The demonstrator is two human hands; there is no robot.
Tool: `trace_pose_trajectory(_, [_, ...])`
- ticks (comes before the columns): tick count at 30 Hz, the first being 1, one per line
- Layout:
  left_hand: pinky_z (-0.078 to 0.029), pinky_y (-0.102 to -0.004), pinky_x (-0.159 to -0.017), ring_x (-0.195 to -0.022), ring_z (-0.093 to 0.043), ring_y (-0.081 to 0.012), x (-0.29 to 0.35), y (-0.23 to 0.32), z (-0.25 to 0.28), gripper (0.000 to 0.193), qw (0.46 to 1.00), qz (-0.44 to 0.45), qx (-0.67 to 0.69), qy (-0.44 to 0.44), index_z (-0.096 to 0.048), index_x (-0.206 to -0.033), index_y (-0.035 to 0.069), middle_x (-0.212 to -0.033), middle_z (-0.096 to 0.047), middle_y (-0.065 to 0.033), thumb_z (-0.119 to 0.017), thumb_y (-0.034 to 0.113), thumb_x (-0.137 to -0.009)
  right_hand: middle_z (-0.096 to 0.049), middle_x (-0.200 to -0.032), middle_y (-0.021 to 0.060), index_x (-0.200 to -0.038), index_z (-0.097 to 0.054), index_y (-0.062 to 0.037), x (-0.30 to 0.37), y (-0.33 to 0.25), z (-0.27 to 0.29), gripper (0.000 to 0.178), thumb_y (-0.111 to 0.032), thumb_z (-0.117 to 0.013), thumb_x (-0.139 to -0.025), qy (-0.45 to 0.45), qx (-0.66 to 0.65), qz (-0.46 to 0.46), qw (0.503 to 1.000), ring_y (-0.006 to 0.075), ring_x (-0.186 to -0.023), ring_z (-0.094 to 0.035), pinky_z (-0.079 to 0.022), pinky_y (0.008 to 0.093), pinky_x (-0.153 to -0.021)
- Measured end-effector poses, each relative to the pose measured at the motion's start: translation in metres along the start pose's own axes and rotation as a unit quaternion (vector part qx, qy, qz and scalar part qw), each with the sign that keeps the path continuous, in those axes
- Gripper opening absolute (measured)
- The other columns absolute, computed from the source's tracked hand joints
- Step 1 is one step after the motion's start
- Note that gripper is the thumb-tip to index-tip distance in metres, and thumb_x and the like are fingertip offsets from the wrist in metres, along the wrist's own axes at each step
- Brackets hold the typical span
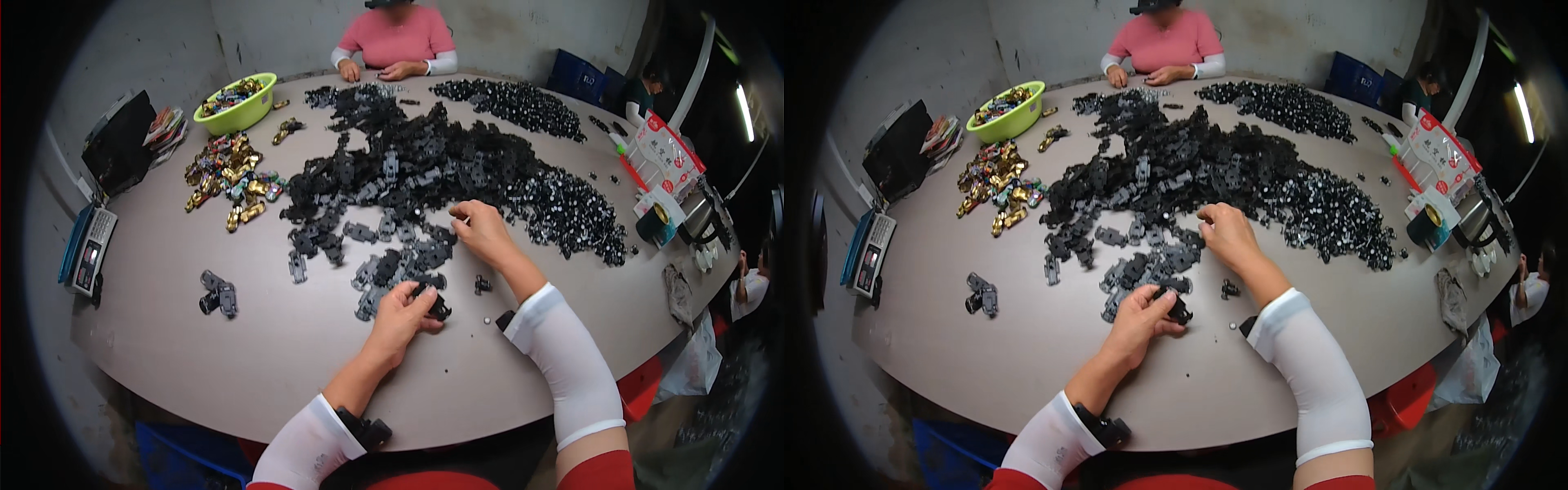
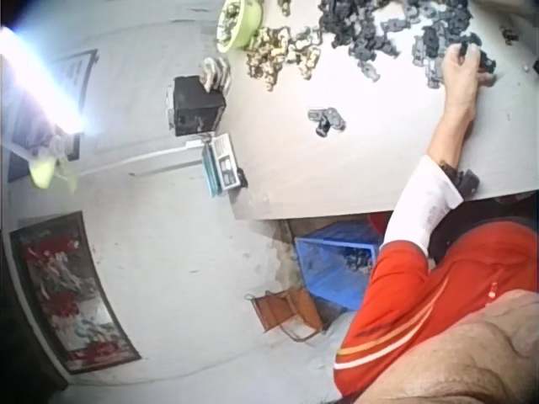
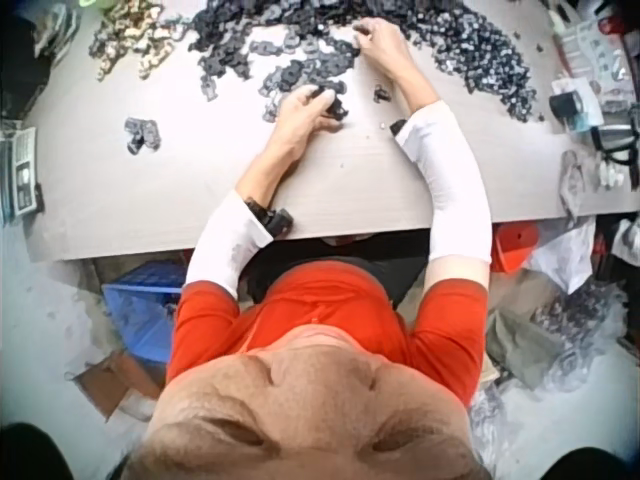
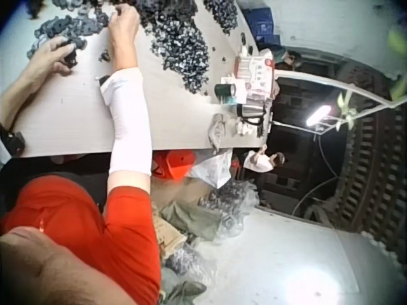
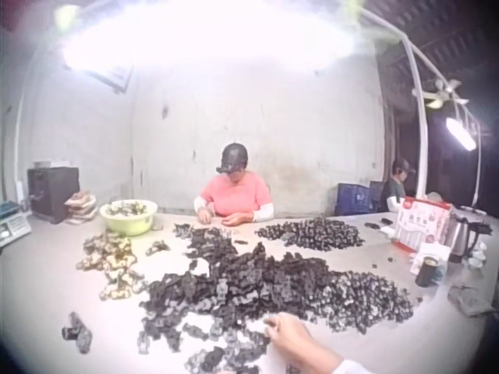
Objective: The person sits at a large table and assembles small black plastic components by hand. They pick up individual parts from a large pile, fit them together, and place the assembled units into a separate pile.
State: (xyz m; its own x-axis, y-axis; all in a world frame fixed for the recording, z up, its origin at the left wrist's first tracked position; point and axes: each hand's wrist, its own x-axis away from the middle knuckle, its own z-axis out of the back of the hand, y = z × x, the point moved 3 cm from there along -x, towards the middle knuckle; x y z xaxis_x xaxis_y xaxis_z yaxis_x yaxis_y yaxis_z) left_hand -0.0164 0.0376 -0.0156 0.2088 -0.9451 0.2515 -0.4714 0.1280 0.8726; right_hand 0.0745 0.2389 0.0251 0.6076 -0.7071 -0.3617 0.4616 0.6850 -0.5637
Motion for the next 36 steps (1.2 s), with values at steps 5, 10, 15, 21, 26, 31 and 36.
trace_pose_trajectory(5, [-0.059, -0.029, -0.068, -0.079, -0.067, -0.0147, 0.005, -0.001, 0.004, 0.024, 1.0, 0.006, 0.009, 0.009, -0.059, -0.111, 0.001, -0.093, -0.067, -0.0062, -0.061, 0.02, -0.097, -0.066, -0.104, 0.0186, -0.097, -0.07, -0.0023, -0.037, -0.01, -0.032, 0.038, -0.033, -0.078, -0.075, -0.022, 0.128, -0.09, 0.987, 0.0359, -0.097, -0.065, -0.052, 0.0447, -0.084])
trace_pose_trajectory(10, [-0.058, -0.0286, -0.069, -0.081, -0.067, -0.0154, 0.002, -0.001, 0.001, 0.026, 1.0, 0.003, 0.007, 0.004, -0.057, -0.113, -0.001, -0.094, -0.066, -0.0074, -0.06, 0.021, -0.097, -0.065, -0.101, 0.017, -0.094, -0.068, -0.0024, -0.042, -0.005, -0.044, 0.036, -0.033, -0.077, -0.075, 0.015, 0.151, -0.078, 0.985, 0.0348, -0.096, -0.065, -0.052, 0.0454, -0.082])
trace_pose_trajectory(15, [-0.058, -0.0282, -0.068, -0.081, -0.067, -0.0148, 0.003, -0.002, 0.0, 0.027, 1.0, 0.003, 0.016, 0.006, -0.057, -0.113, -0.001, -0.094, -0.066, -0.0074, -0.06, 0.02, -0.097, -0.065, -0.102, 0.018, -0.096, -0.068, -0.0023, -0.018, -0.015, -0.022, 0.035, -0.03, -0.076, -0.075, -0.101, 0.107, -0.058, 0.987, 0.0343, -0.099, -0.063, -0.051, 0.0428, -0.084])
trace_pose_trajectory(21, [-0.058, -0.0279, -0.067, -0.08, -0.067, -0.0141, 0.004, 0.001, 0.002, 0.027, 1.0, -0.002, 0.008, 0.009, -0.057, -0.111, -0.001, -0.093, -0.066, -0.0068, -0.062, 0.02, -0.096, -0.069, -0.081, 0.0172, -0.102, -0.071, -0.0018, 0.011, -0.007, 0.006, 0.038, -0.03, -0.075, -0.078, -0.145, 0.0, -0.058, 0.988, 0.0278, -0.074, -0.068, -0.052, 0.0374, -0.069])
trace_pose_trajectory(26, [-0.059, -0.0285, -0.067, -0.079, -0.066, -0.0144, 0.004, 0.002, 0.0, 0.028, 1.0, 0.007, -0.001, 0.015, -0.057, -0.112, -0.002, -0.093, -0.066, -0.0069, -0.062, 0.02, -0.096, -0.069, -0.091, 0.0163, -0.096, -0.072, -0.0043, -0.003, 0.024, 0.022, 0.017, -0.011, -0.063, -0.083, -0.022, 0.05, -0.032, 0.998, 0.0318, -0.086, -0.067, -0.052, 0.0403, -0.079])
trace_pose_trajectory(31, [-0.059, -0.0286, -0.066, -0.079, -0.066, -0.014, 0.003, 0.004, 0.0, 0.027, 1.0, 0.008, -0.006, 0.005, -0.057, -0.111, -0.002, -0.094, -0.066, -0.0066, -0.062, 0.02, -0.096, -0.067, -0.096, 0.0143, -0.096, -0.072, -0.0077, -0.013, 0.014, 0.006, 0.018, -0.008, -0.06, -0.083, -0.057, 0.084, 0.022, 0.995, 0.0339, -0.094, -0.064, -0.051, 0.0433, -0.085])
trace_pose_trajectory(36, [-0.059, -0.0281, -0.067, -0.079, -0.066, -0.0133, 0.004, 0.0, 0.002, 0.027, 1.0, 0.005, 0.003, 0.008, -0.057, -0.111, -0.002, -0.094, -0.067, -0.0065, -0.061, 0.02, -0.096, -0.069, -0.09, 0.0173, -0.095, -0.072, -0.0005, -0.021, 0.006, -0.014, 0.022, -0.018, -0.068, -0.081, -0.131, 0.027, -0.016, 0.991, 0.0276, -0.082, -0.068, -0.053, 0.0359, -0.076])
